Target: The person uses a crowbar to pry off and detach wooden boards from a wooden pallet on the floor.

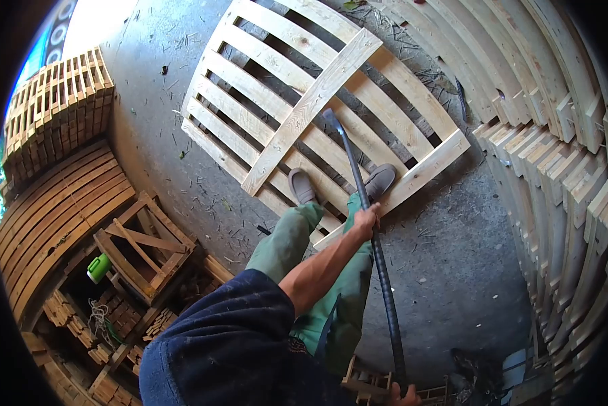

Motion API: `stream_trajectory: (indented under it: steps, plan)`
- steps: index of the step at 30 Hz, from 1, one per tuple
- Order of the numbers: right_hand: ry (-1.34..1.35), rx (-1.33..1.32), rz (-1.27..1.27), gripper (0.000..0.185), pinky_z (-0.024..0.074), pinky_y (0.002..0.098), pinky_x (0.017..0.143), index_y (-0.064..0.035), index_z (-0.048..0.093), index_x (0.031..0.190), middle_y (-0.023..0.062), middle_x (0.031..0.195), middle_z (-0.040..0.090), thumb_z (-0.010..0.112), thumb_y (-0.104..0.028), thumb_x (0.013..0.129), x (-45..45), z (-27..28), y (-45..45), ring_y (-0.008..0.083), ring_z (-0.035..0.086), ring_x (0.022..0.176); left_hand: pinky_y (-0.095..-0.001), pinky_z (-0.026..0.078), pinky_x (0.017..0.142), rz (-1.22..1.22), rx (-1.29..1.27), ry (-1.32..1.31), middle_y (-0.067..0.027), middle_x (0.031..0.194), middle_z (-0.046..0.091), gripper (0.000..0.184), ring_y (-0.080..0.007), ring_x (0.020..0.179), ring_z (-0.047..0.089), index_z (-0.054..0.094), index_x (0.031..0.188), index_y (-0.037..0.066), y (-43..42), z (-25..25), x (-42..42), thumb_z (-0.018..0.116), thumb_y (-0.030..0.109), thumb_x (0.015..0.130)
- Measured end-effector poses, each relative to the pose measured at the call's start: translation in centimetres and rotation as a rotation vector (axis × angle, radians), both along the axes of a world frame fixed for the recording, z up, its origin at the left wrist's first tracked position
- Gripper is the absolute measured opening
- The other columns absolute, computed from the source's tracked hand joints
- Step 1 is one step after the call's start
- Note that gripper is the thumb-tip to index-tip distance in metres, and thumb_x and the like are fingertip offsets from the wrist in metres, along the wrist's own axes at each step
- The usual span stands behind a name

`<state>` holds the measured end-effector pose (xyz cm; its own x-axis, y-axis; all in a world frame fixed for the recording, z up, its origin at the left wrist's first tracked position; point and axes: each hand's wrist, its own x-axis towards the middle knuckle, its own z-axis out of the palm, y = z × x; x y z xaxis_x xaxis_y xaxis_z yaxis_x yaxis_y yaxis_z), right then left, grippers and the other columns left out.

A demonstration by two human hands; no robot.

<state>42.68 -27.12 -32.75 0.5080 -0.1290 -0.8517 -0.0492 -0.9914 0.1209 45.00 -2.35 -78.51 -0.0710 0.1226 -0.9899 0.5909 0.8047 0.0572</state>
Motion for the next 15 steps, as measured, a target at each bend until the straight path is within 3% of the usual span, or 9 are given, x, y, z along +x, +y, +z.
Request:
stream_trajectory:
  steps: [4,6,10,12,15]
  plan:
    - [0.152,-0.123,0.049,0.052,0.0429,0.0466,0.05,0.0001,0.064,0.079,0.0219,0.055,0.053,0.057,-0.052,0.081,2.1,2.7,4.0,0.0383,0.053,0.051,-0.0309,0.037,0.036,0.122,-0.06,0.057,-0.0052,0.052,0.046,0.025,-0.0166,0.039,0.044,0.047,0.074,0.005,-2.5,1.2,-3.1,0.063,0.023,0.081]
    - [-0.122,-0.076,0.057,0.051,0.0425,0.0451,0.049,0.0,0.064,0.078,0.0209,0.054,0.053,0.059,-0.05,0.08,-0.1,2.8,2.6,0.0368,0.051,0.049,-0.0306,0.037,0.036,0.181,-0.111,0.081,-0.0053,0.052,0.046,0.025,-0.0168,0.039,0.044,0.047,0.075,0.005,-2.8,1.1,-4.6,0.063,0.023,0.081]
    - [-0.153,-0.08,0.172,0.051,0.0431,0.0441,0.049,-0.0003,0.064,0.077,0.0195,0.053,0.053,0.06,-0.051,0.079,-1.4,2.7,5.4,0.0352,0.052,0.048,-0.0303,0.037,0.037,0.147,-0.134,0.052,-0.0047,0.053,0.045,0.024,-0.0163,0.039,0.043,0.047,0.076,0.005,1.2,1.6,-5.5,0.063,0.022,0.082]
    - [-0.197,0.075,0.578,0.049,0.044,0.0444,0.049,-0.0022,0.065,0.075,0.0179,0.054,0.055,0.062,-0.051,0.077,-0.3,1.7,10.2,0.0337,0.053,0.05,-0.0304,0.039,0.036,0.211,-0.158,0.013,-0.0043,0.054,0.045,0.023,-0.0156,0.041,0.043,0.048,0.077,0.005,5.6,0.4,-5.6,0.062,0.022,0.083]
    - [-0.244,-0.08,0.375,0.048,0.0447,0.0442,0.05,-0.0037,0.066,0.074,0.0172,0.052,0.054,0.063,-0.051,0.076,-1.9,2.9,12.7,0.0328,0.055,0.052,-0.0306,0.04,0.039,0.247,-0.305,0.002,-0.0024,0.055,0.042,0.028,-0.0157,0.042,0.042,0.047,0.075,0.008,7.1,0.1,-6.5,0.067,0.027,0.08]
